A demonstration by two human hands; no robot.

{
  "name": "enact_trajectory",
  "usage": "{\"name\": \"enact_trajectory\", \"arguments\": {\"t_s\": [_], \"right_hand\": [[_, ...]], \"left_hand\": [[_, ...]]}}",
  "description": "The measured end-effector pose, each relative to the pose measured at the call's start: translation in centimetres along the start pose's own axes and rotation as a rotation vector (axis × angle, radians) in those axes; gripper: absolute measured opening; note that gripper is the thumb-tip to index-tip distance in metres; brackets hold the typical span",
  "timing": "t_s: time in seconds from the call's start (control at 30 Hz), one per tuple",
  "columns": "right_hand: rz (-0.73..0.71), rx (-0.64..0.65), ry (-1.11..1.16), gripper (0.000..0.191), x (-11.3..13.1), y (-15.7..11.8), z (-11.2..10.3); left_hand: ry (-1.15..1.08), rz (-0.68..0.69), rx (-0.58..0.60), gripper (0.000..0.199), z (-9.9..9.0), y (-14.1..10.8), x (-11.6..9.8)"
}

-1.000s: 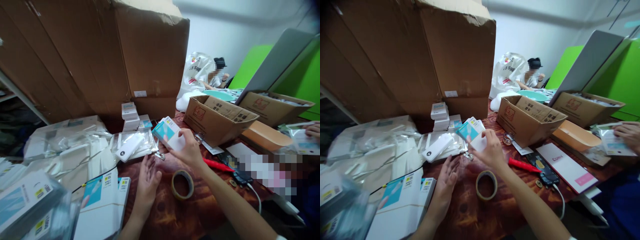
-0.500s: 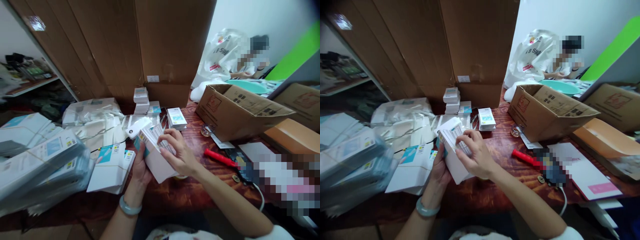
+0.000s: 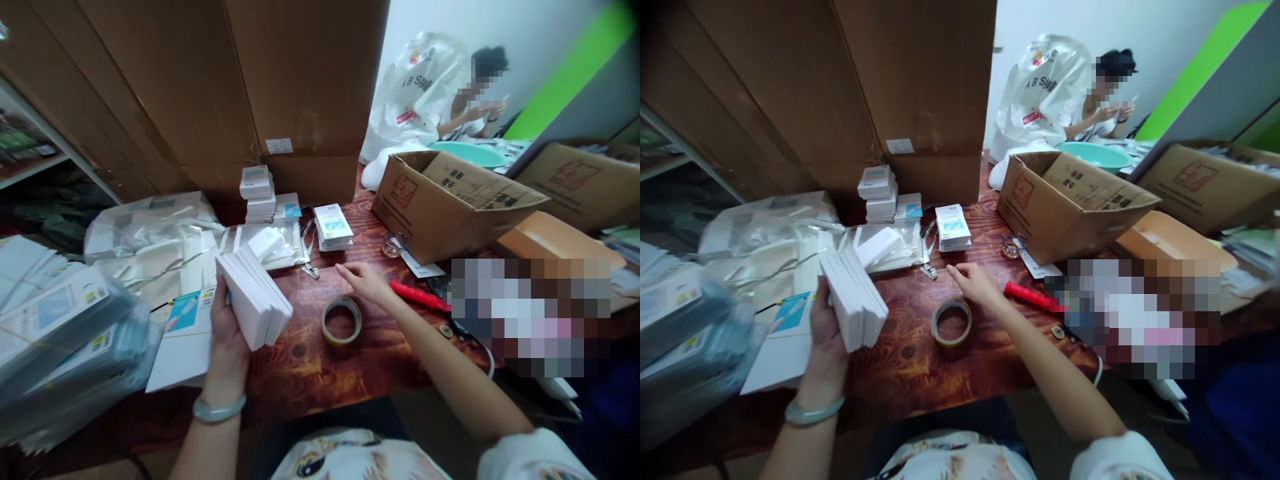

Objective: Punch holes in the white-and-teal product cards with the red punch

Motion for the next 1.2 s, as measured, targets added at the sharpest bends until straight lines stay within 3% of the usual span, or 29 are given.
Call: {"name": "enact_trajectory", "arguments": {"t_s": [0.1, 0.2, 0.33, 0.47, 0.6, 0.7, 0.77, 0.87, 0.93, 1.03, 1.2], "right_hand": [[-0.034, -0.051, -0.379, 0.043, -2.9, 2.8, -1.5], [-0.154, -0.208, -0.501, 0.034, -3.2, 3.4, -3.9], [-0.169, -0.330, -0.467, 0.036, -4.1, 1.2, -7.8], [-0.038, -0.322, -0.771, 0.037, -7.0, -2.8, -11.3], [-0.063, -0.200, -0.898, 0.056, -9.2, -6.2, -11.9], [-0.101, -0.190, -0.972, 0.046, -9.8, -7.5, -11.6], [-0.127, -0.195, -0.998, 0.034, -9.6, -7.8, -11.3], [-0.215, -0.280, -0.896, 0.028, -7.7, -7.5, -10.9], [-0.277, -0.400, -0.691, 0.029, -5.9, -7.4, -10.7], [-0.229, -0.580, -0.333, 0.029, -4.4, -7.7, -10.0], [-0.098, -0.707, -0.057, 0.032, -5.7, -8.3, -7.8]], "left_hand": [[0.473, -0.043, 0.006, 0.054, 0.1, -0.6, -0.3], [0.919, 0.174, 0.095, 0.062, 1.0, -0.6, -0.2], [1.320, 0.316, 0.265, 0.059, 2.7, 0.7, 1.8], [1.588, 0.543, 0.378, 0.065, 5.0, 1.8, 2.1], [1.815, 0.804, 0.249, 0.081, 6.1, 1.4, 1.1], [2.015, 0.796, 0.186, 0.097, 5.2, 0.2, 1.7], [2.065, 0.750, 0.173, 0.097, 4.5, -0.6, 2.3], [2.023, 0.777, 0.134, 0.072, 3.9, -1.5, 2.8], [1.970, 0.825, 0.144, 0.060, 3.9, -1.5, 2.9], [1.912, 0.879, 0.137, 0.063, 3.7, -0.7, 2.7], [1.861, 0.819, 0.130, 0.078, 3.3, 0.6, 2.0]]}}
Point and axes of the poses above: each hand's wrist, its own y-axis towards the middle knuckle, its own z-axis out of the palm, x = y × z, the point moved 5 cm from there along y, towards the middle knuckle, and after that the axes turned 15 degrees about -x, right-handed, at the moved point
